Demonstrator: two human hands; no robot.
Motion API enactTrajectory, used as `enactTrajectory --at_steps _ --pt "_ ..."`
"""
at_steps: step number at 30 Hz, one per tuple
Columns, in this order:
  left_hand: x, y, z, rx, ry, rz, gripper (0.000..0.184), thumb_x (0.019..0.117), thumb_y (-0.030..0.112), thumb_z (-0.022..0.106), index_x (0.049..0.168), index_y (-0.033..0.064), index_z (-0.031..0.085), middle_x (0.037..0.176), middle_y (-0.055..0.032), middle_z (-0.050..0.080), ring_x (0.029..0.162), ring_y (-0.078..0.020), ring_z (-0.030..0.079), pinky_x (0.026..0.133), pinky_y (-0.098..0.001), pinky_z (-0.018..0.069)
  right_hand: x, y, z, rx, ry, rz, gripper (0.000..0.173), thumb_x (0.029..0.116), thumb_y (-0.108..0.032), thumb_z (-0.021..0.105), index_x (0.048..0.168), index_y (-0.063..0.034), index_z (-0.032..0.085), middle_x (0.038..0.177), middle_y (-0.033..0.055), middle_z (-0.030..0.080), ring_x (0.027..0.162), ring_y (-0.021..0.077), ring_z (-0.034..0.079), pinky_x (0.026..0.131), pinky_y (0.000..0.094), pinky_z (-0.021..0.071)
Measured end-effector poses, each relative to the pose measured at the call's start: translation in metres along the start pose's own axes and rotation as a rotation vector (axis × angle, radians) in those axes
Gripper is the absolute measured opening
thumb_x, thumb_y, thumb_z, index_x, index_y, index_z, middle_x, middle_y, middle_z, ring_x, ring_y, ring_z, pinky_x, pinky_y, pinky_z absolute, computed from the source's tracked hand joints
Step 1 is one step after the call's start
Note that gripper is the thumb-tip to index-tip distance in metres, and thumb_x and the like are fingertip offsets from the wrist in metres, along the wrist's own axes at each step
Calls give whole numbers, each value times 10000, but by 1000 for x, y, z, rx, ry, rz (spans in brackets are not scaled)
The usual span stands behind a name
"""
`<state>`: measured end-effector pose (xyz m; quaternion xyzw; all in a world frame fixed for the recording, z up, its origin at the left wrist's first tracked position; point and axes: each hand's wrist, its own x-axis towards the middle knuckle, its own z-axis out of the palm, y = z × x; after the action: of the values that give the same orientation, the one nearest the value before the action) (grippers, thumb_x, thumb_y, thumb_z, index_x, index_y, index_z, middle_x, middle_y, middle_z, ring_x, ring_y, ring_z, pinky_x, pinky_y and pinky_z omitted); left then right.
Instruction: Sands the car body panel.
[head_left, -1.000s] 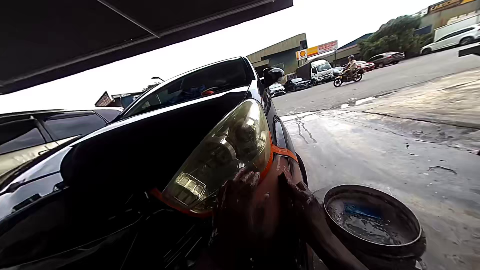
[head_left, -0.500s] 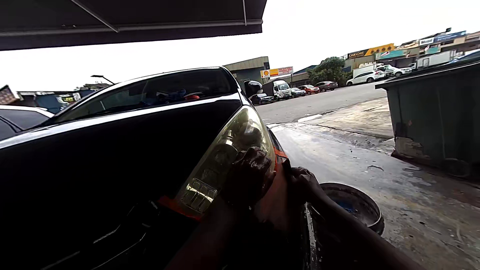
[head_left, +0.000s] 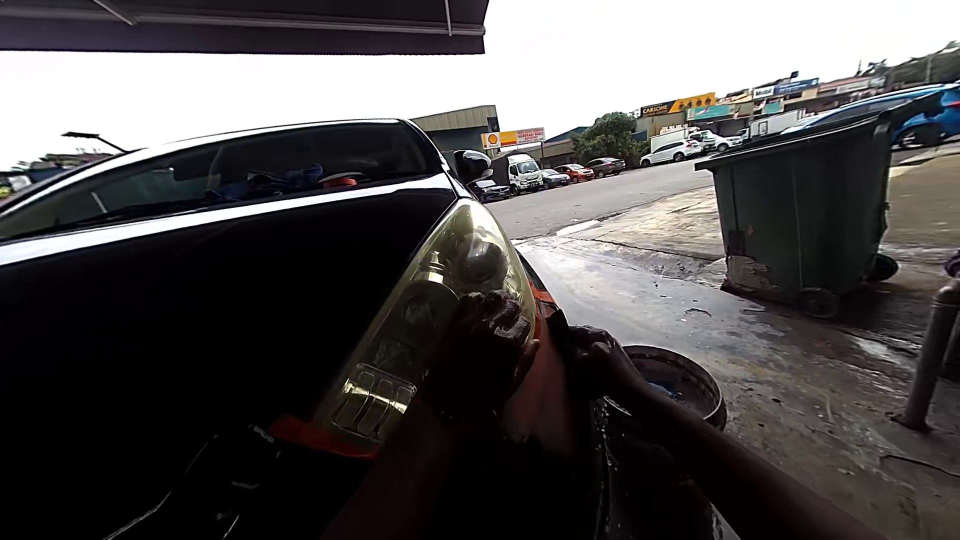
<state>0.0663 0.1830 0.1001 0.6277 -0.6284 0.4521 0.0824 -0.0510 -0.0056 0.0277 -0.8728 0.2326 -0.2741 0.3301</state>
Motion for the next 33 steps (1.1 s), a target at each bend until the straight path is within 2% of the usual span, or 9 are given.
enactTrajectory --at_steps 4,8,12,16,19,21,25,29,33 --pt "-1 0 2 26 35 4 403 997 430 486 969 152 778 1126 -44 739 1214 -246 634 1041 -482 463 -24 -5 6 18 5 12 341 1066 -284 490 1239 -106 723 1153 107 698 1137 246 636 1032 458 478" --pt "-2 0 0 59 -21 23 367 992 427 506 961 180 775 1156 -19 736 1240 -234 620 1035 -475 458 3 6 2 87 11 24 256 1054 -263 554 1121 -102 740 1068 118 728 1054 256 676 959 512 516" --pt "0 -3 0 57 27 32 357 971 432 537 940 175 783 1138 -29 744 1215 -243 637 1025 -472 469 -23 -12 5 20 -24 91 351 1076 -277 471 1251 -80 703 1224 144 686 1221 273 614 1087 466 449" --pt "0 -3 2 78 13 40 384 972 448 518 927 176 785 1161 -24 741 1222 -242 634 1006 -472 479 9 5 1 94 -9 80 254 1043 -255 565 1127 -90 738 1104 140 721 1097 288 663 978 529 502" --pt "0 -5 2 98 8 43 396 975 459 510 931 187 794 1162 -19 741 1230 -244 632 1010 -477 479 -14 -11 6 63 -25 57 325 1062 -218 491 1235 -42 704 1216 168 682 1218 300 611 1085 490 445" --pt "1 -8 6 110 24 40 401 982 463 500 944 193 795 1157 -15 744 1229 -237 635 1020 -474 482 -28 -12 10 103 24 14 348 1045 -228 482 1236 -54 716 1180 152 703 1171 271 639 1052 457 473" --pt "-3 -6 8 126 10 35 393 980 454 498 971 197 795 1165 -14 736 1221 -239 632 1014 -476 478 18 4 4 119 -23 120 284 1050 -268 532 1168 -105 733 1173 138 708 1164 282 643 1023 517 487" --pt "-3 -9 8 140 20 34 385 986 459 493 965 219 793 1157 -8 742 1212 -241 640 1003 -478 483 -21 -9 18 164 15 18 356 1044 -270 471 1229 -90 715 1170 126 699 1157 250 639 1036 453 484" --pt "-7 -8 8 161 16 32 355 976 442 508 977 233 795 1175 -3 741 1213 -245 641 1005 -480 475 29 2 8 208 -19 101 281 1049 -252 539 1161 -89 738 1170 143 709 1167 281 639 1025 507 483"
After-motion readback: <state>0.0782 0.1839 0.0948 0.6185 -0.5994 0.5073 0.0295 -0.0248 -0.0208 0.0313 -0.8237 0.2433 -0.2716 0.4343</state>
